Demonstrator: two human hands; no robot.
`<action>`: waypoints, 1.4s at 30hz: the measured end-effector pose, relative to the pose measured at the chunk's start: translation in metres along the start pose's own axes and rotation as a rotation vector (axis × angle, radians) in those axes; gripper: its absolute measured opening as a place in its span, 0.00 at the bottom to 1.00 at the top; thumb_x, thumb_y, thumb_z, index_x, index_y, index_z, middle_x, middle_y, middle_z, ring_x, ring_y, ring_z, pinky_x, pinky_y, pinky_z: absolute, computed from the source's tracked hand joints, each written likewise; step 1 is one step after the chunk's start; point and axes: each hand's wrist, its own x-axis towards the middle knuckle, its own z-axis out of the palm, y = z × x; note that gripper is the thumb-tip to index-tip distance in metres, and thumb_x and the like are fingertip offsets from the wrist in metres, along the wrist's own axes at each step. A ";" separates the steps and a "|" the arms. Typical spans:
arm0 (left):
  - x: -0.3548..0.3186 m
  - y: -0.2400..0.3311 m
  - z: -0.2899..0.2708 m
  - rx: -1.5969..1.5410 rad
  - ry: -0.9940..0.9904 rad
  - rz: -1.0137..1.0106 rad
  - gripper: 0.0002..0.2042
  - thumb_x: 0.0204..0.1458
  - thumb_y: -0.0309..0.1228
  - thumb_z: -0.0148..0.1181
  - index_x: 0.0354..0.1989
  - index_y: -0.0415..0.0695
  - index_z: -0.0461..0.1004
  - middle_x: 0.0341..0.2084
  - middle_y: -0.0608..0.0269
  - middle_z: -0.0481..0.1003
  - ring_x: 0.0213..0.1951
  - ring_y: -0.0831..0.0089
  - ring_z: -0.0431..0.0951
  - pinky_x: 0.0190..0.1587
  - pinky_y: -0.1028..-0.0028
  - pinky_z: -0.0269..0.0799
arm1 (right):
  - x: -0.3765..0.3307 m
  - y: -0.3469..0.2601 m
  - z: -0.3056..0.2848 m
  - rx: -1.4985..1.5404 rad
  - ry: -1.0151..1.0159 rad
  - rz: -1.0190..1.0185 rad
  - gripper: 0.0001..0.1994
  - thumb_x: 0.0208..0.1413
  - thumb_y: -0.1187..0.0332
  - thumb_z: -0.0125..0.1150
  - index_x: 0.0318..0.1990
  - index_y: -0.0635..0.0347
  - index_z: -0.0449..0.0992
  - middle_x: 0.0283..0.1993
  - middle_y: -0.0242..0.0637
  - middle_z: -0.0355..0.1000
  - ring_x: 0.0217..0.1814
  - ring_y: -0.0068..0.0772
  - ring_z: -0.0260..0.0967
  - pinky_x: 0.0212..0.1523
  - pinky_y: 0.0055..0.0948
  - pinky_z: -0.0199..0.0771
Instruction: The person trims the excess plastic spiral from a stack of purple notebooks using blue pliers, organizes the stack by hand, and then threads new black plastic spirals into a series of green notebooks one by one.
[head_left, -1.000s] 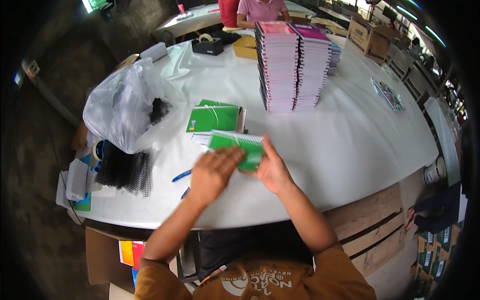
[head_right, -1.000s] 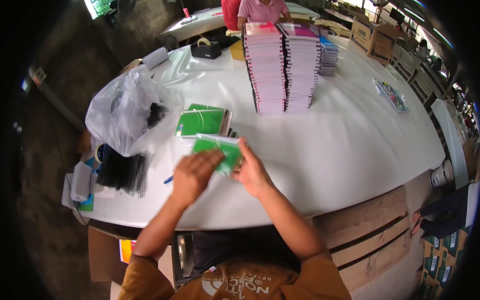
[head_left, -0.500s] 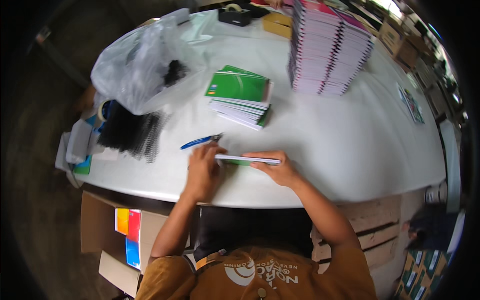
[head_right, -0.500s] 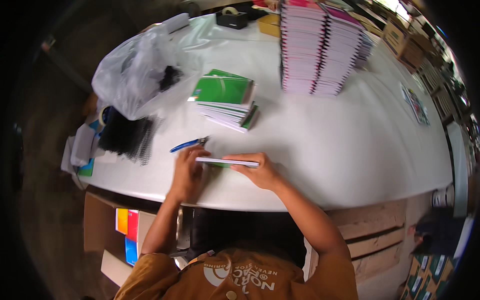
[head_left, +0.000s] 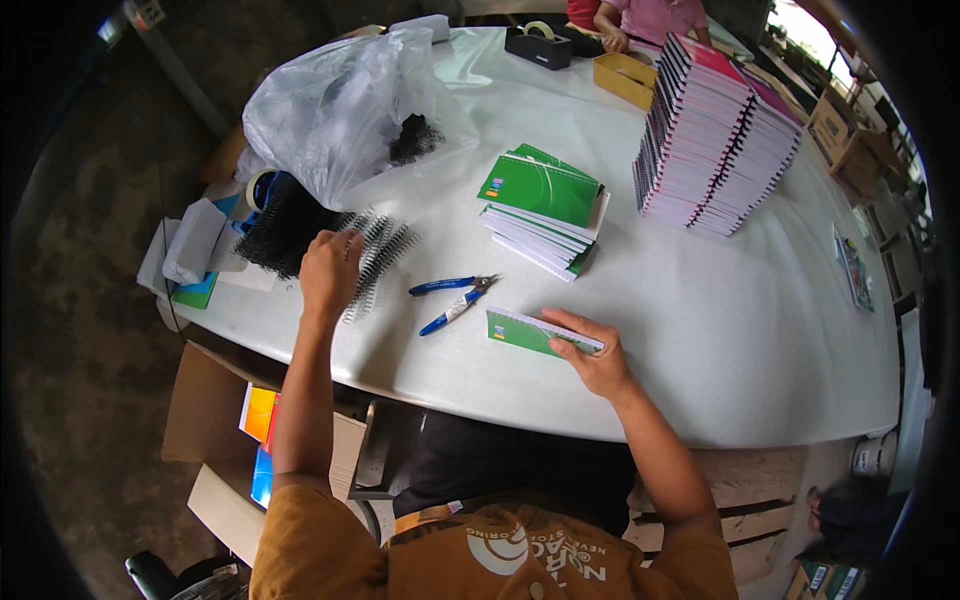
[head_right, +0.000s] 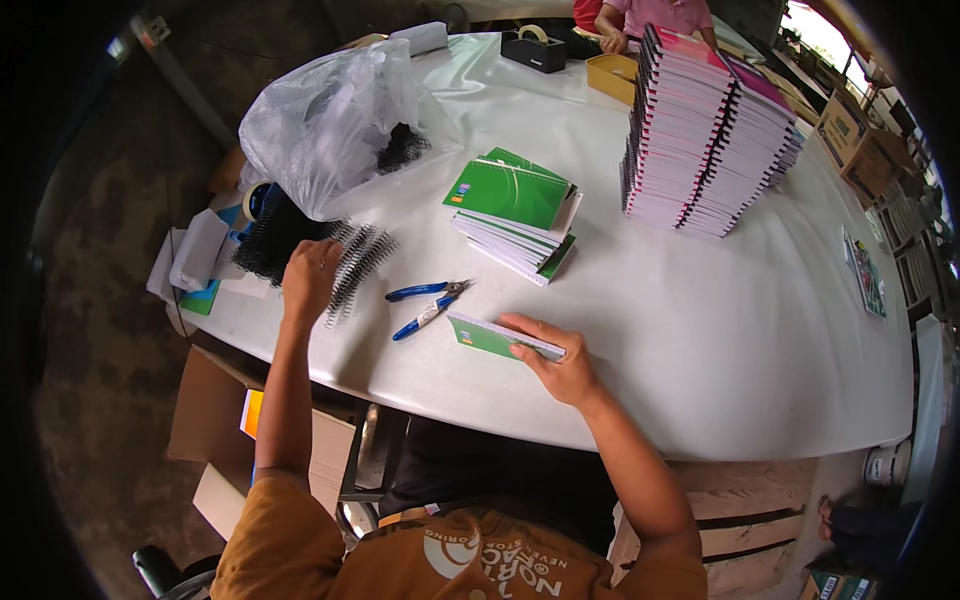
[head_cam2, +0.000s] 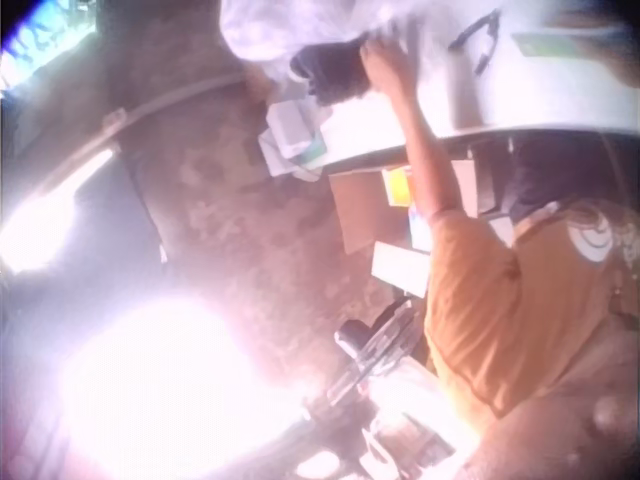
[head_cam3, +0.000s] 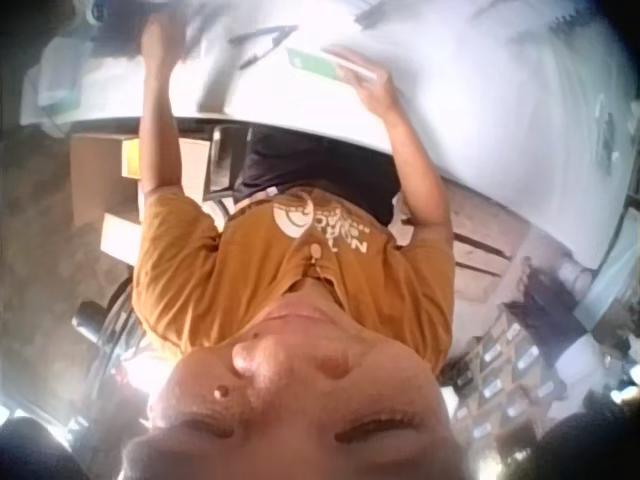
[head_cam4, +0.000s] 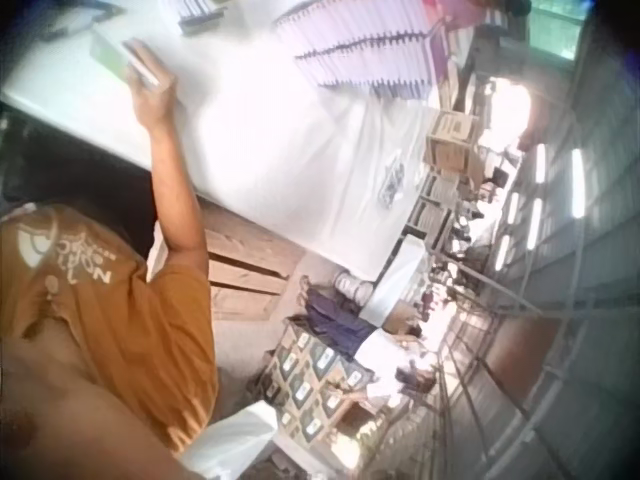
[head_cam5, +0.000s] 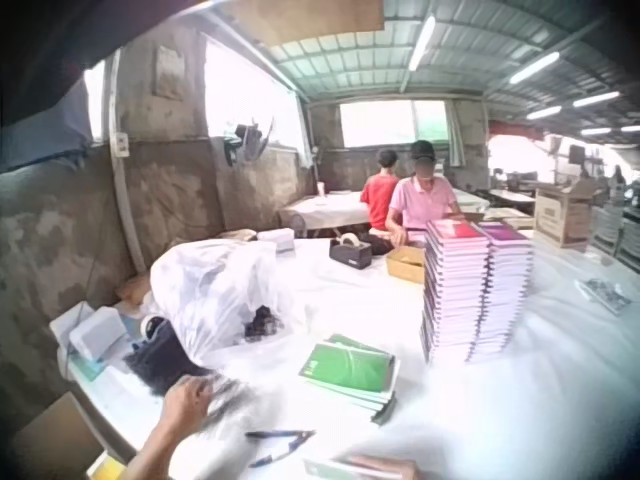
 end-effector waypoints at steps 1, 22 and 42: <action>-0.001 0.017 -0.010 -0.181 -0.018 -0.024 0.12 0.54 0.34 0.51 0.40 0.40 0.75 0.33 0.50 0.74 0.37 0.55 0.75 0.40 0.65 0.69 | -0.001 0.000 0.000 -0.001 -0.002 0.011 0.14 0.54 0.76 0.57 0.49 0.63 0.74 0.46 0.38 0.74 0.47 0.24 0.70 0.50 0.22 0.68; -0.043 0.105 -0.005 -1.102 -0.652 0.272 0.11 0.51 0.29 0.60 0.39 0.41 0.67 0.31 0.66 0.71 0.29 0.78 0.69 0.31 0.79 0.65 | -0.007 0.006 -0.004 0.019 -0.018 0.018 0.13 0.54 0.77 0.57 0.47 0.62 0.75 0.45 0.37 0.75 0.46 0.22 0.70 0.49 0.22 0.69; -0.191 0.063 0.020 0.090 -0.390 0.880 0.52 0.45 0.68 0.41 0.62 0.28 0.44 0.62 0.27 0.41 0.64 0.33 0.35 0.62 0.41 0.28 | -0.056 -0.007 0.050 -0.133 0.081 -0.108 0.19 0.50 0.78 0.57 0.52 0.57 0.72 0.45 0.47 0.73 0.37 0.44 0.75 0.37 0.32 0.74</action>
